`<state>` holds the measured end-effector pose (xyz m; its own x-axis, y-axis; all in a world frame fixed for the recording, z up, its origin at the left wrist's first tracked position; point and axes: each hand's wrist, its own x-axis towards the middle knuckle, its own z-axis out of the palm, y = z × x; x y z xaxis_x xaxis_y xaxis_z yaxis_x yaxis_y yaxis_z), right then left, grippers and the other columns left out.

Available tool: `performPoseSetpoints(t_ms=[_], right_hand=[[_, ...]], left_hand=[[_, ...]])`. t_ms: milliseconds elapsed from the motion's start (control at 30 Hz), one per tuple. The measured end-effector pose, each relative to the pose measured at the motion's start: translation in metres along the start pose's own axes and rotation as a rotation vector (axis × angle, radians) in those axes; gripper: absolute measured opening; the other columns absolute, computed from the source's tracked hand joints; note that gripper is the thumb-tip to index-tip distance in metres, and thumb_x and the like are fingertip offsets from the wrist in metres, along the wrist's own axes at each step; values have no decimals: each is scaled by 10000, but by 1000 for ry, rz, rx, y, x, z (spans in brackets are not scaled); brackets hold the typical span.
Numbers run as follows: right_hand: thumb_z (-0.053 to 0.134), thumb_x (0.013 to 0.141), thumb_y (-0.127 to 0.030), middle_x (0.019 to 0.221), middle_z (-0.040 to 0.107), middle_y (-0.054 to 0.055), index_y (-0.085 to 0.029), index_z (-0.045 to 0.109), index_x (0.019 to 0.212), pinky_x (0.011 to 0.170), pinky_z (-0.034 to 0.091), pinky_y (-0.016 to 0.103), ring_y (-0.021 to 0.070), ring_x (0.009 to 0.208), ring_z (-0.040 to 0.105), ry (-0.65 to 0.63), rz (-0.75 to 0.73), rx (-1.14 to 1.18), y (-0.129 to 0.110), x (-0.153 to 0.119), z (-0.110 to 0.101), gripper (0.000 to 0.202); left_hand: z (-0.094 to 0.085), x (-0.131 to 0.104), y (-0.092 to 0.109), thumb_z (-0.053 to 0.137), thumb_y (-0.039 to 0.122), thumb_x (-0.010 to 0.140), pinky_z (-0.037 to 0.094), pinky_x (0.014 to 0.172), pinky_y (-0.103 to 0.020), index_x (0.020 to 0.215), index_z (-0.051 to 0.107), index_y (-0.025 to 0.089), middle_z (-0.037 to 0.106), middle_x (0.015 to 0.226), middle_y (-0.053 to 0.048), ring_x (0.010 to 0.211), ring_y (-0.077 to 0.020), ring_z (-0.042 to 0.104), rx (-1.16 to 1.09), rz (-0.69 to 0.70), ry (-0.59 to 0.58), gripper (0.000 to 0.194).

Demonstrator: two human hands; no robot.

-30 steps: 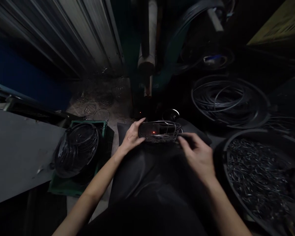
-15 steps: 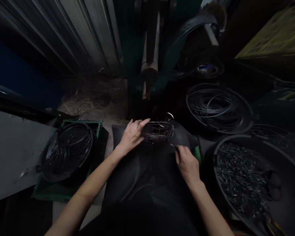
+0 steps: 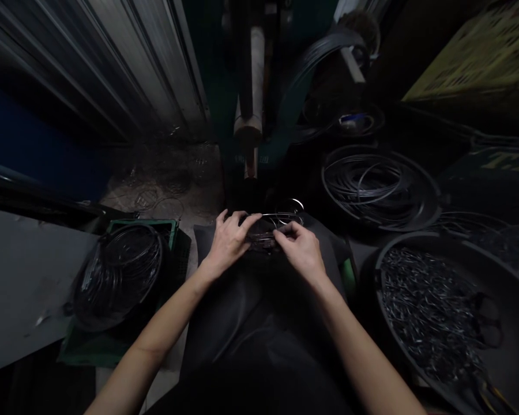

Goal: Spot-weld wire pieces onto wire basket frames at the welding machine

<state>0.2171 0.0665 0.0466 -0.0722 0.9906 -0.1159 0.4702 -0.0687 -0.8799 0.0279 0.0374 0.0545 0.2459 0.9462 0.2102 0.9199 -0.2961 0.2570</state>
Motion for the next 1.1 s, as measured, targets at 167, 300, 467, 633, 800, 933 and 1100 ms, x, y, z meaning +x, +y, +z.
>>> performPoseSetpoints(t_ms=[167, 300, 467, 633, 800, 933, 1100], right_hand=[[664, 702, -462, 627, 663, 22, -188, 617, 736, 543, 478, 260, 160, 574, 618, -24, 67, 97, -4, 5, 5, 279], [651, 710, -474, 652, 674, 40, -184, 620, 760, 548, 483, 272, 175, 590, 630, 0, 65, 140, -20, 6, 9, 295], [619, 751, -489, 715, 679, 34, -187, 628, 787, 579, 464, 269, 160, 594, 608, 140, -53, 7, -36, 1, 17, 305], [574, 813, -472, 720, 665, 17, -193, 627, 812, 613, 456, 260, 143, 602, 586, 250, -185, -71, -37, 4, 32, 284], [553, 848, -444, 751, 665, 26, -193, 618, 814, 644, 466, 264, 147, 636, 594, 297, -297, -93, -32, 19, 46, 261], [544, 862, -434, 774, 666, 40, -192, 616, 824, 672, 473, 276, 157, 670, 604, 318, -373, -93, -30, 31, 54, 255], [530, 875, -435, 781, 663, 51, -191, 615, 829, 689, 477, 285, 166, 695, 609, 335, -415, -113, -28, 41, 58, 263]], left_hand=[[-5, 2, 2, 536, 82, 788, 302, 1082, -504, 1327, 453, 256, 541, 1174, -94, 1023, -200, 588, 27, 12, 23, 572], [-10, 4, 3, 502, 103, 829, 315, 1080, -498, 1317, 467, 262, 549, 1159, -90, 1003, -188, 597, 44, 15, 61, 515], [-16, 9, -4, 493, 87, 826, 303, 1102, -507, 1321, 452, 252, 535, 1168, -95, 1099, -199, 568, 53, -15, 109, 523], [-15, 14, -15, 520, 42, 770, 277, 1131, -542, 1326, 417, 248, 509, 1180, -76, 1141, -200, 543, 6, -39, 152, 602], [-6, 20, -26, 510, 19, 755, 284, 1138, -542, 1317, 437, 239, 506, 1169, -75, 1137, -200, 543, -25, -63, 216, 609], [0, 25, -36, 501, 15, 767, 309, 1130, -540, 1302, 462, 246, 517, 1174, -75, 1131, -198, 553, -32, -74, 278, 583], [5, 31, -43, 513, 15, 763, 323, 1131, -520, 1302, 480, 221, 517, 1211, -106, 1188, -217, 533, -37, -71, 308, 578]])
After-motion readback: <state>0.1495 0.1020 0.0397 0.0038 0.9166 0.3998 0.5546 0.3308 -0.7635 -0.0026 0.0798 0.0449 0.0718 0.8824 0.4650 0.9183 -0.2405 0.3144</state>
